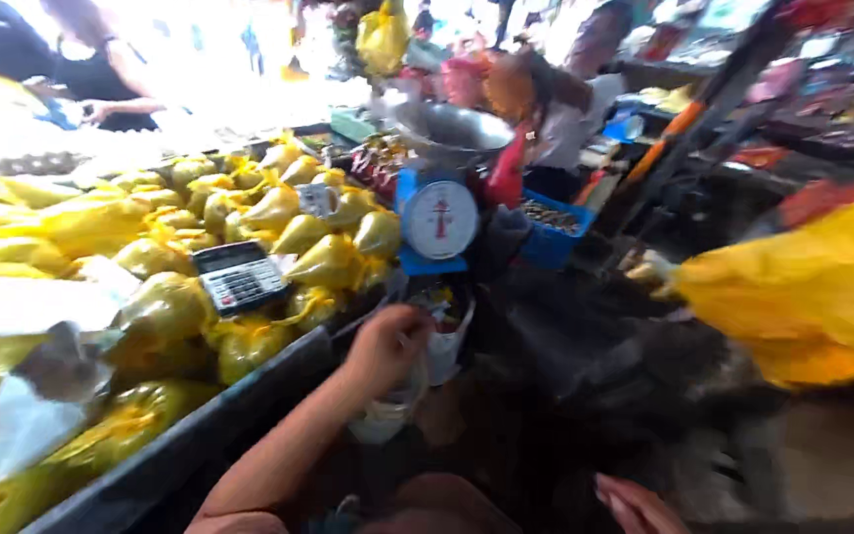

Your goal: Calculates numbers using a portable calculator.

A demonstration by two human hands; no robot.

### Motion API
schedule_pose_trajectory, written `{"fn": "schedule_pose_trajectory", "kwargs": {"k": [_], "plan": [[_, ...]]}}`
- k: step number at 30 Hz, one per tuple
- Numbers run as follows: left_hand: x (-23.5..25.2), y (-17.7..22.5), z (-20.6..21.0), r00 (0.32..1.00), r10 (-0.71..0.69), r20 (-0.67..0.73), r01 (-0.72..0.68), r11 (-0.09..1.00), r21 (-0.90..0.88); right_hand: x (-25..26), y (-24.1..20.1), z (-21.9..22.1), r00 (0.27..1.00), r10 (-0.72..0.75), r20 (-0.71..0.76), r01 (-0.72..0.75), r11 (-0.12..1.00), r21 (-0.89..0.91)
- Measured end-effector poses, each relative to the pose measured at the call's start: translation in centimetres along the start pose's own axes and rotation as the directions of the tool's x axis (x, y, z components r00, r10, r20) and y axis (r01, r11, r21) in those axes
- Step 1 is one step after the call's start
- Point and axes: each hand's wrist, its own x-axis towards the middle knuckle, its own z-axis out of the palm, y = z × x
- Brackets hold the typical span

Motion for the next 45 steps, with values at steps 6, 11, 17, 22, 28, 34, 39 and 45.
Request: {"fn": "schedule_pose_trajectory", "kwargs": {"k": [6, 11, 17, 22, 28, 34, 39, 45], "plan": [[-4.2, -12.5, -14.7, 0.806, -0.380, -0.454, 0.586, 0.618, 0.524, 17.5, -10.8, 16.9, 0.751, -0.589, 0.299, 0.561, 0.808, 0.184], [-4.2, -16.4, -18.2, 0.571, -0.679, -0.462, 0.810, 0.372, 0.454, 25.4, -19.1, 28.2, 0.469, -0.697, 0.543, 0.602, 0.702, 0.381], [-3.6, -17.1, -18.0, 0.537, -0.734, -0.414, 0.820, 0.342, 0.458, 28.5, -22.8, 39.0, 0.633, -0.675, 0.379, 0.545, 0.737, 0.401], [-4.8, -18.7, -17.1, 0.568, -0.674, -0.473, 0.814, 0.375, 0.443, 30.6, -21.7, 44.3, 0.648, -0.731, 0.214, 0.675, 0.681, 0.285], [-5.1, -19.5, -17.4, 0.598, -0.613, -0.516, 0.801, 0.441, 0.404, 31.7, -21.6, 46.2, 0.666, -0.720, 0.194, 0.677, 0.693, 0.247], [-5.1, -19.3, -17.6, 0.599, -0.622, -0.504, 0.801, 0.468, 0.374, 32.2, -21.6, 46.1, 0.742, -0.626, 0.238, 0.598, 0.779, 0.186], [-5.9, -19.9, -17.6, 0.678, -0.568, -0.466, 0.735, 0.533, 0.420, 32.0, -21.6, 46.1, 0.734, -0.631, 0.251, 0.606, 0.775, 0.178], [-5.7, -19.5, -17.9, 0.687, -0.594, -0.419, 0.726, 0.534, 0.433, 31.8, -21.5, 46.3, 0.739, -0.640, 0.210, 0.600, 0.767, 0.225]]}}
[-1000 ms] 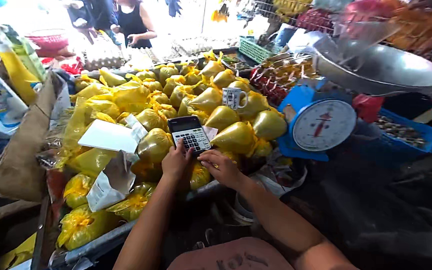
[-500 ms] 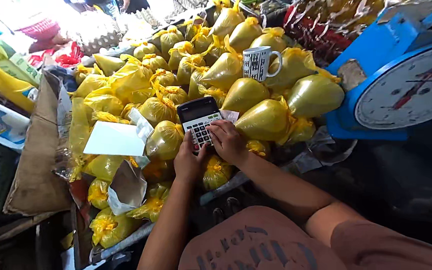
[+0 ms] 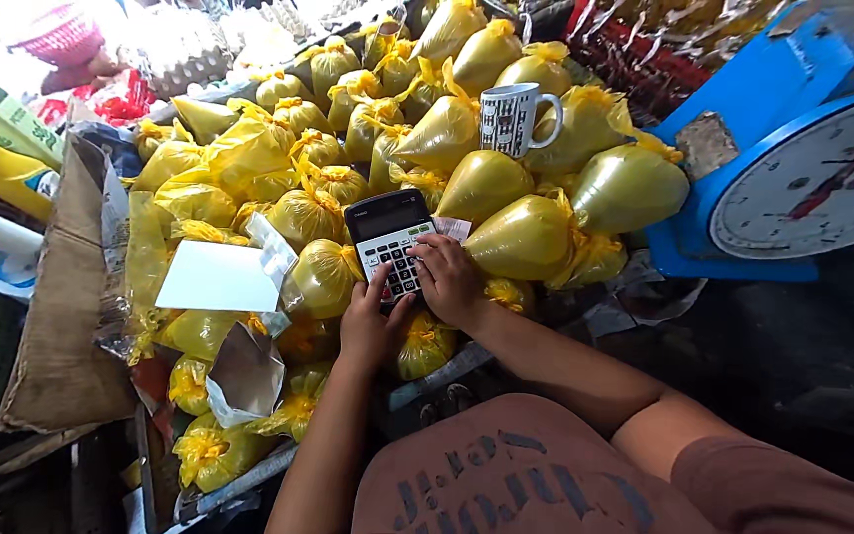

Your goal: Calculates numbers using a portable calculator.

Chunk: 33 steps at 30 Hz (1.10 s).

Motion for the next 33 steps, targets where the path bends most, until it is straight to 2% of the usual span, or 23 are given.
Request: {"fn": "schedule_pose_trajectory", "kwargs": {"k": [6, 22, 30, 33], "plan": [[0.06, -0.06, -0.03, 1.000, 0.012, 0.001, -0.012, 0.999, -0.036, -0.01, 0.30, 0.00, 0.999, -0.018, -0.039, 0.020, 0.998, 0.051], [0.24, -0.12, -0.18, 1.000, -0.001, 0.031, 0.002, 1.000, -0.032, -0.06, 0.42, 0.31, 0.999, -0.042, -0.020, 0.041, 0.999, -0.035], [0.32, -0.12, -0.39, 0.998, -0.040, 0.051, 0.044, 0.995, -0.084, -0.10, 0.15, 0.31, 0.999, -0.022, -0.026, 0.021, 0.998, -0.063], [0.34, -0.31, -0.21, 0.997, -0.060, 0.042, 0.065, 0.992, -0.113, -0.28, 0.02, 0.21, 0.997, -0.058, -0.048, 0.056, 0.997, -0.047]]}}
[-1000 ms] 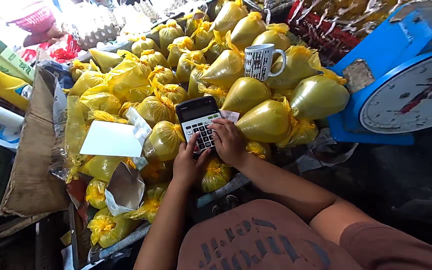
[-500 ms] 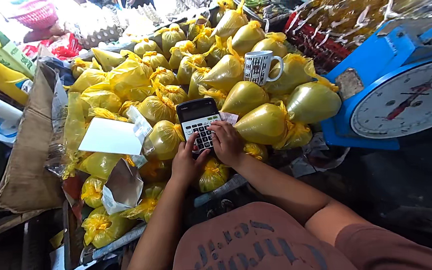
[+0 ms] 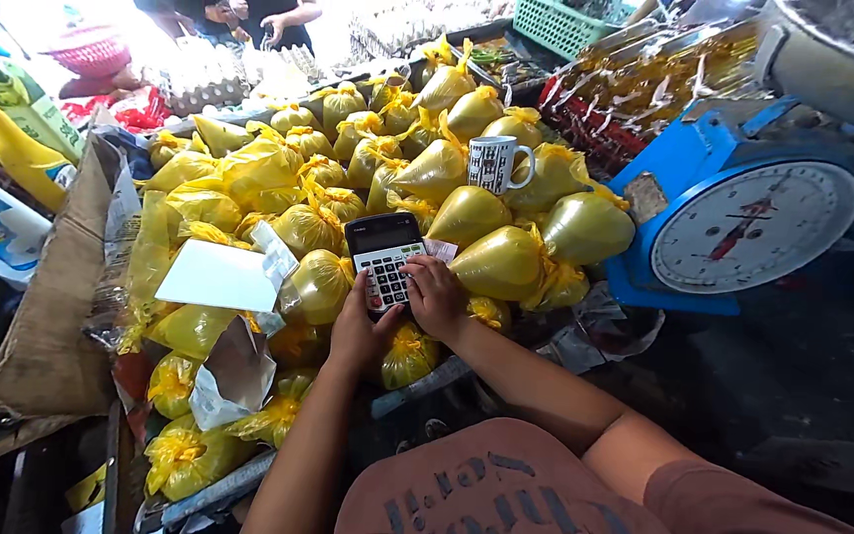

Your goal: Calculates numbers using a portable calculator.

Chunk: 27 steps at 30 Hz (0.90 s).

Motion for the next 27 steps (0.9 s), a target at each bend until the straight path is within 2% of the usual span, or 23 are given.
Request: {"fn": "schedule_pose_trajectory", "kwargs": {"k": [13, 16, 20, 27], "plan": [[-0.5, -0.2, 0.1, 0.998, 0.034, -0.050, -0.031, 0.997, 0.066, 0.0, -0.6, 0.0, 0.994, 0.016, 0.105, -0.016, 1.000, 0.004], [-0.5, -0.3, 0.5, 0.990, 0.104, -0.094, -0.099, 0.993, 0.056, -0.3, -0.5, 0.1, 1.000, -0.012, 0.016, 0.013, 0.999, -0.050], [-0.5, 0.1, 0.8, 0.984, 0.130, -0.118, -0.133, 0.991, -0.020, 0.0, -0.4, -0.9, 1.000, -0.001, 0.029, 0.000, 0.999, 0.036], [-0.5, -0.4, 1.0, 0.979, 0.144, -0.145, -0.145, 0.989, 0.005, -0.2, -0.3, -0.6, 0.998, -0.048, 0.030, 0.045, 0.994, 0.105]]}}
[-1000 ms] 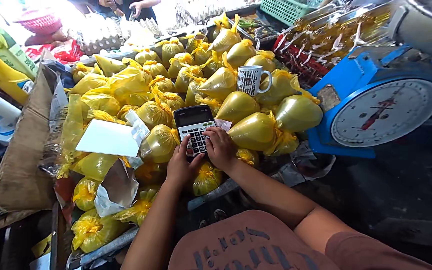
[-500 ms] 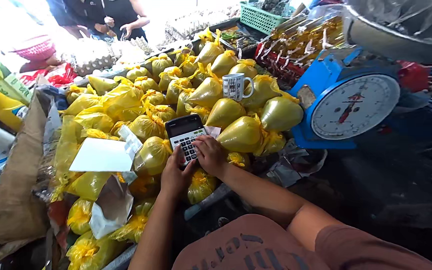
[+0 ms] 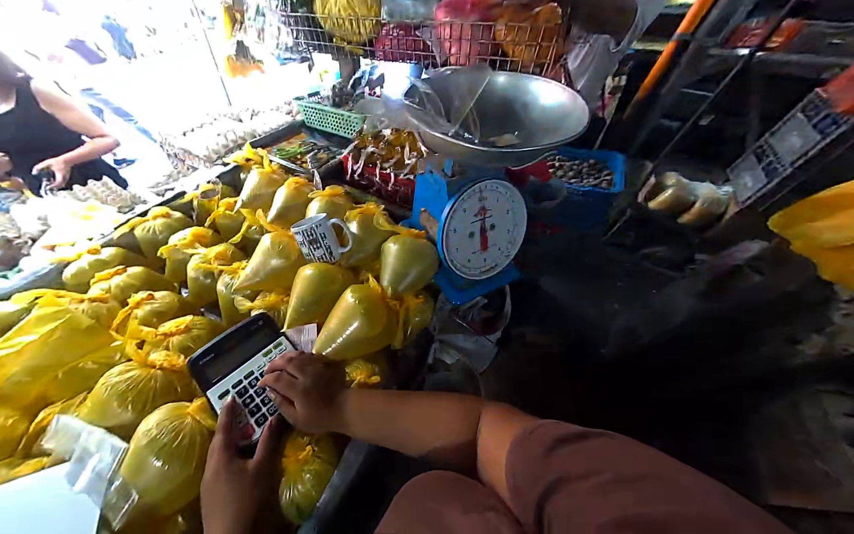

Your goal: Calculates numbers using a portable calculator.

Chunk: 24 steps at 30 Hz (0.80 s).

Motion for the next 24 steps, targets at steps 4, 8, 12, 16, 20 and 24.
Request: {"fn": "schedule_pose_trajectory", "kwargs": {"k": [4, 8, 12, 16, 20, 24], "plan": [[0.13, -0.01, 0.03, 1.000, 0.012, 0.003, -0.012, 1.000, 0.004, -0.03, 0.26, 0.08, 1.000, -0.019, -0.013, 0.019, 1.000, 0.009], [0.22, -0.36, 0.14, 1.000, 0.015, -0.001, -0.015, 1.000, 0.002, -0.01, 0.15, 0.10, 1.000, -0.017, -0.010, 0.017, 1.000, 0.024], [0.36, -0.55, 0.22, 1.000, 0.020, 0.003, -0.020, 1.000, 0.010, -0.03, 0.28, 0.02, 1.000, -0.014, 0.007, 0.013, 0.999, 0.031], [0.55, -0.58, 0.37, 0.999, 0.038, -0.010, -0.038, 0.999, 0.007, 0.13, 0.18, -0.04, 1.000, -0.018, 0.014, 0.017, 1.000, 0.003], [0.44, -0.89, 0.34, 1.000, 0.024, -0.011, -0.024, 1.000, 0.001, 0.00, -0.15, 0.23, 0.999, -0.007, 0.050, 0.009, 0.999, -0.042], [0.67, -0.72, 0.30, 1.000, 0.002, -0.001, -0.002, 1.000, 0.000, -0.03, -0.01, 0.08, 0.999, -0.011, 0.051, 0.013, 0.999, -0.036]]}}
